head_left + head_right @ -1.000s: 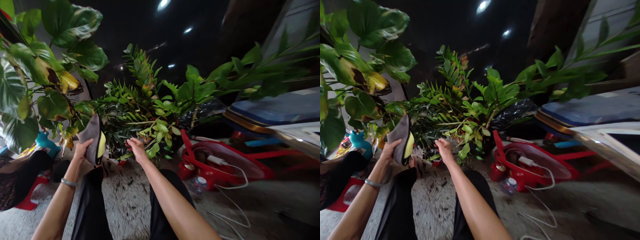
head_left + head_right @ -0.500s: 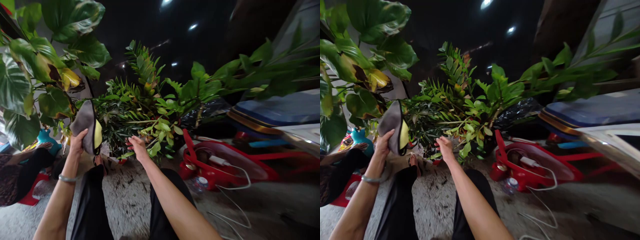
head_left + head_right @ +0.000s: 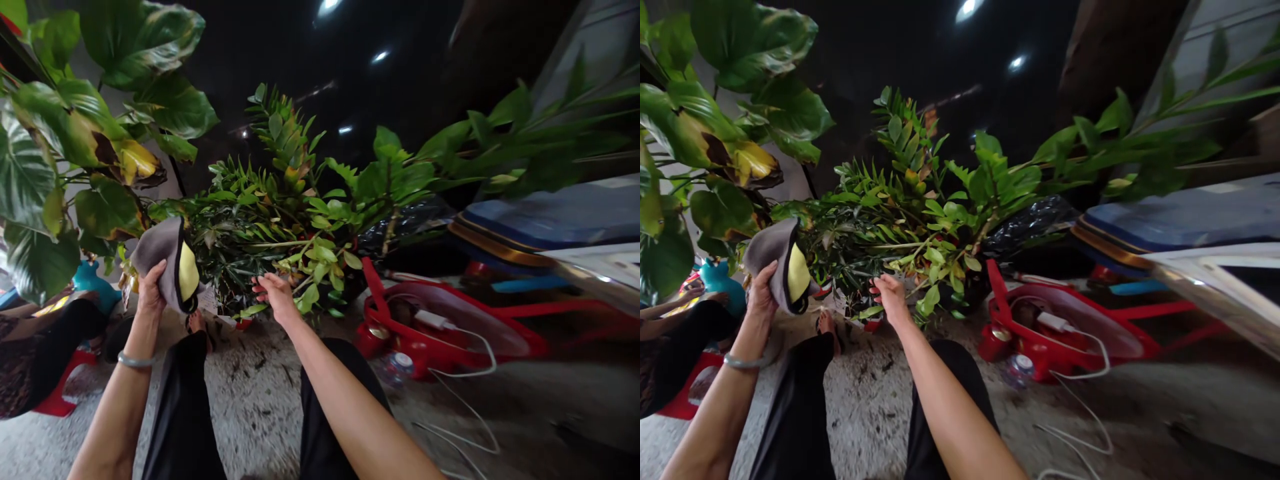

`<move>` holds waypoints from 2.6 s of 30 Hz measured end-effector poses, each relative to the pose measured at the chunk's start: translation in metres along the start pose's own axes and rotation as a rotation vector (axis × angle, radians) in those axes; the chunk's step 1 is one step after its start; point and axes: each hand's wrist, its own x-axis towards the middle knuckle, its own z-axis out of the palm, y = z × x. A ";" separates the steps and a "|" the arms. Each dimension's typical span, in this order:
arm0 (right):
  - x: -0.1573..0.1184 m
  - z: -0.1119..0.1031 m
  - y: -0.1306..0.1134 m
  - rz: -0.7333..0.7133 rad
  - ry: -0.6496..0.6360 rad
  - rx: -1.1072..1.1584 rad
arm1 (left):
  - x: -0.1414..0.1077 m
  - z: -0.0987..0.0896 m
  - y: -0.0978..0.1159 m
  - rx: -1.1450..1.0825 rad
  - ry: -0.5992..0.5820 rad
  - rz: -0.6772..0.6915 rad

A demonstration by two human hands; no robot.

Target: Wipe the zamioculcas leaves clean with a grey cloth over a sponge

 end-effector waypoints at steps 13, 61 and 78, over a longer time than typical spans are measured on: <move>0.001 -0.005 0.002 0.030 0.001 -0.008 | -0.059 -0.003 -0.032 0.087 -0.284 -0.167; -0.005 -0.005 -0.006 0.119 0.036 -0.098 | -0.040 0.006 -0.026 0.394 -0.662 -0.424; -0.007 -0.006 -0.005 0.046 0.024 -0.073 | -0.046 -0.005 -0.028 0.438 -0.827 -0.500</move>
